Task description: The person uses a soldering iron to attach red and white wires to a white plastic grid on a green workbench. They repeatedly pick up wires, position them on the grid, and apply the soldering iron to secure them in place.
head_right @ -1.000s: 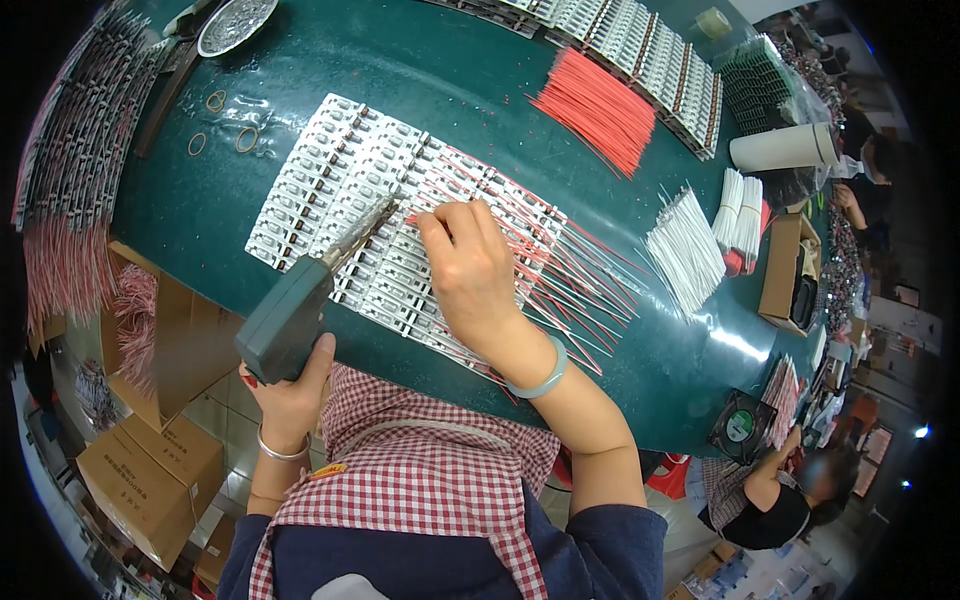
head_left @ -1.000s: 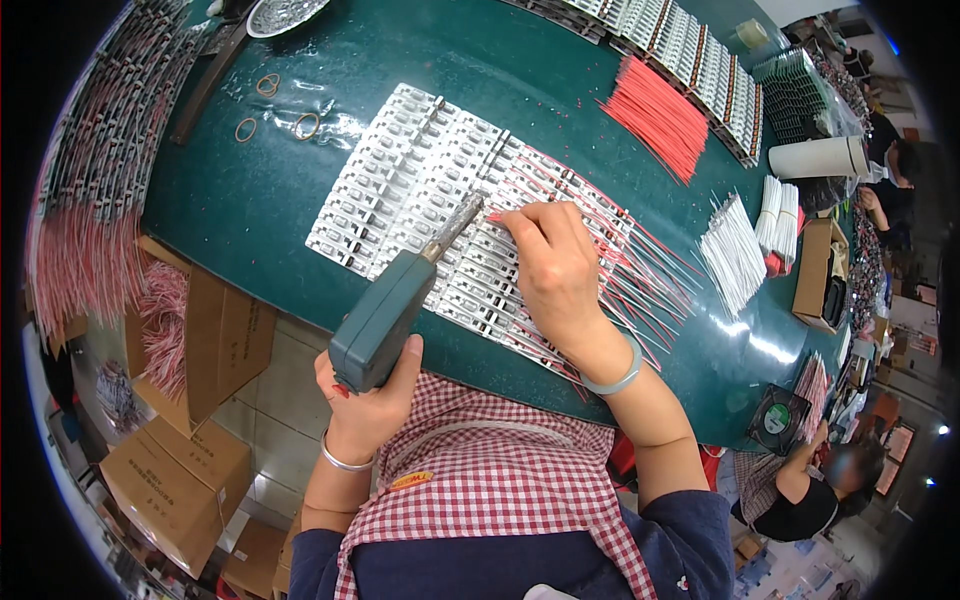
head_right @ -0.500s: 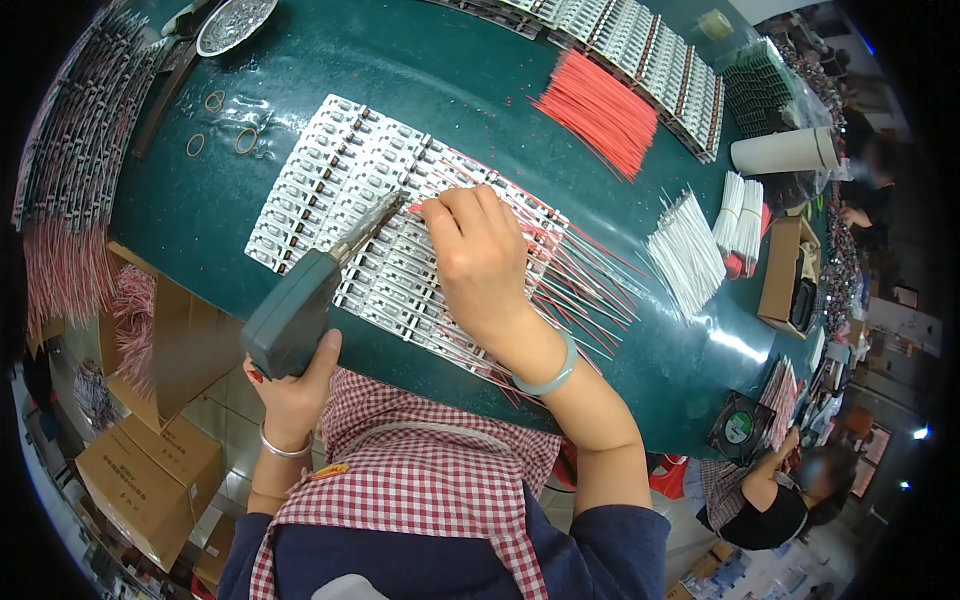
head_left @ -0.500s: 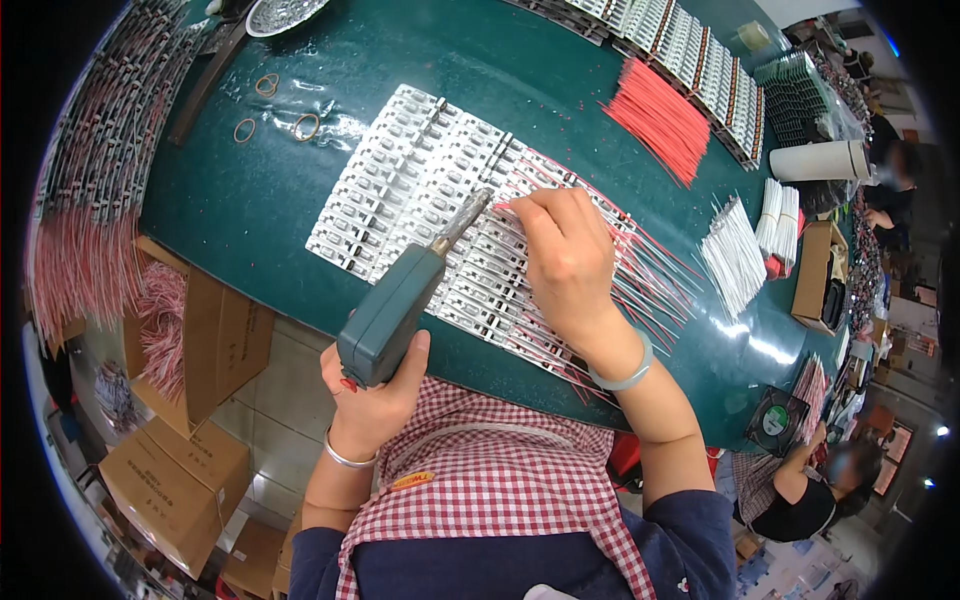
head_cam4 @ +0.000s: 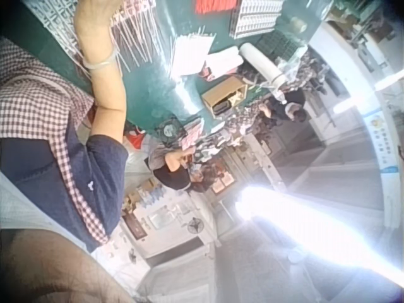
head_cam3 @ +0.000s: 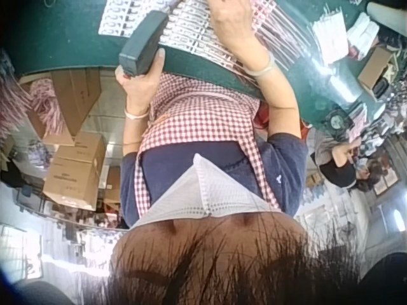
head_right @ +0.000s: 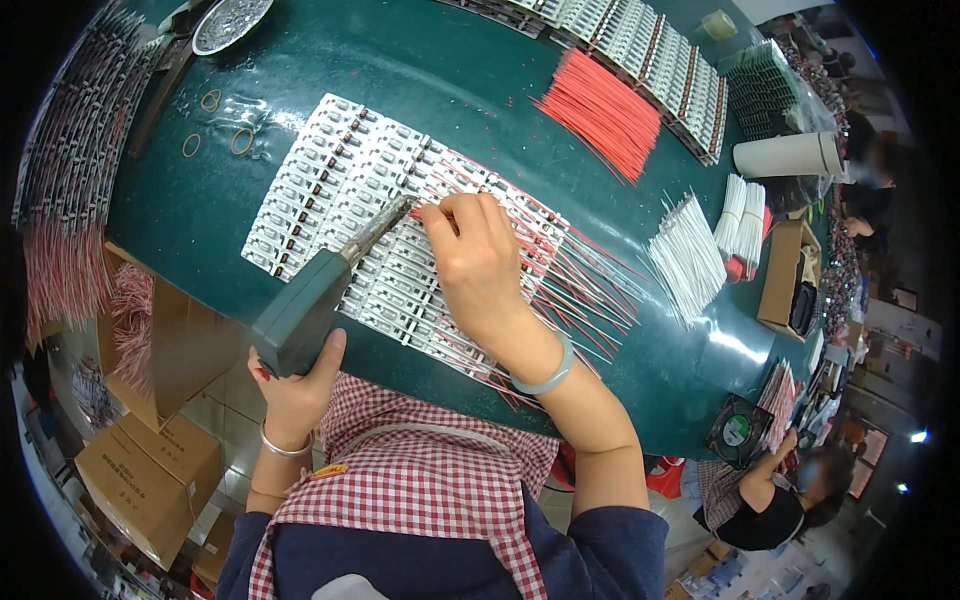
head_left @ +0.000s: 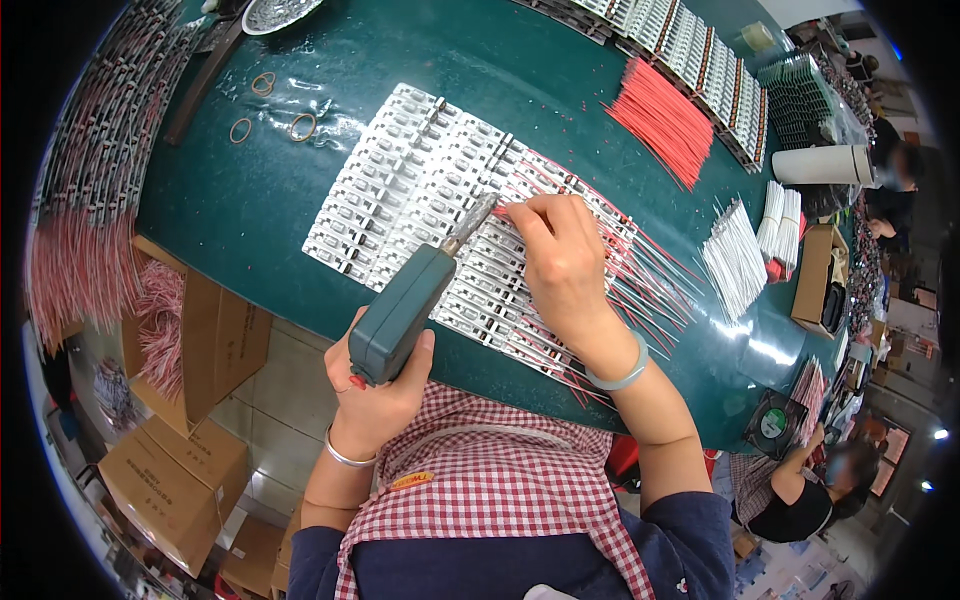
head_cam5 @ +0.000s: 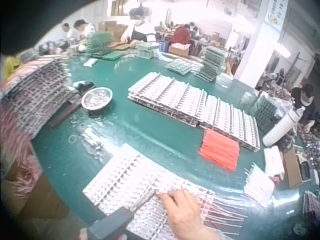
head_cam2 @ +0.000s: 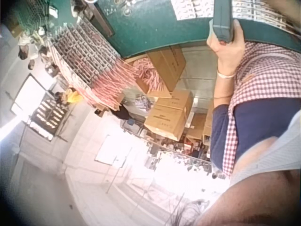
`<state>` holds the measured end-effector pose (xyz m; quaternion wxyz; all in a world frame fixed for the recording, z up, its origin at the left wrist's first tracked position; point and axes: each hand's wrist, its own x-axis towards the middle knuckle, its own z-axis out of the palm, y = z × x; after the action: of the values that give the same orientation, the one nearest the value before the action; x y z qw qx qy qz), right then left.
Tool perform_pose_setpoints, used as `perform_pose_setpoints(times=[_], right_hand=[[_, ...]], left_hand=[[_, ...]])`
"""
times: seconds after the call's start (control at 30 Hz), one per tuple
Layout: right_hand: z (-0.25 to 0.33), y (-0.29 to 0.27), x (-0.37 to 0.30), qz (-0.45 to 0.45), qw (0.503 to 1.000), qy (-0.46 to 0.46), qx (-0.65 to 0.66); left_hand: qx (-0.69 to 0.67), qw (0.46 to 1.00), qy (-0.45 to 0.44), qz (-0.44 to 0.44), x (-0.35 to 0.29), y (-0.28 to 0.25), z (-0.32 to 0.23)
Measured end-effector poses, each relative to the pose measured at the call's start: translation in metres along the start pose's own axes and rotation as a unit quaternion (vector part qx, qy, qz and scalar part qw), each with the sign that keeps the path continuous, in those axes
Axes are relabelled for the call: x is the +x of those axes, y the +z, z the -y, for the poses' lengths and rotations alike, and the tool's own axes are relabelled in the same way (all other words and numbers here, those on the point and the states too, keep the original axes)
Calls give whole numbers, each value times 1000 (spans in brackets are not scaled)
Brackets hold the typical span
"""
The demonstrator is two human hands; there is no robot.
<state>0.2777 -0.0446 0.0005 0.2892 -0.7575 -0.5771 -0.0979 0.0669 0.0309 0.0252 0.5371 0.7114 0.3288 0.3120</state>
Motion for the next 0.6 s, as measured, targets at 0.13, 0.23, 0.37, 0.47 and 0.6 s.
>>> perform_pose_setpoints(times=[0.13, 0.23, 0.37, 0.47, 0.6], right_hand=[[-1, 1, -1, -2, 1000, 0, 0], [-1, 2, 0, -4, 1000, 2, 1], [-1, 3, 0, -2, 1000, -2, -2], [0, 2, 1, -2, 1000, -1, -5], [-1, 3, 0, -4, 1000, -1, -10]], left_hand=[[21, 1000, 4, 13, 1, 0, -1], [57, 998, 30, 27, 0, -2, 4], [34, 999, 4, 11, -1, -1, -1], [191, 973, 124, -26, -12, -5, 12], [-10, 995, -79, -53, -13, -7, -2]])
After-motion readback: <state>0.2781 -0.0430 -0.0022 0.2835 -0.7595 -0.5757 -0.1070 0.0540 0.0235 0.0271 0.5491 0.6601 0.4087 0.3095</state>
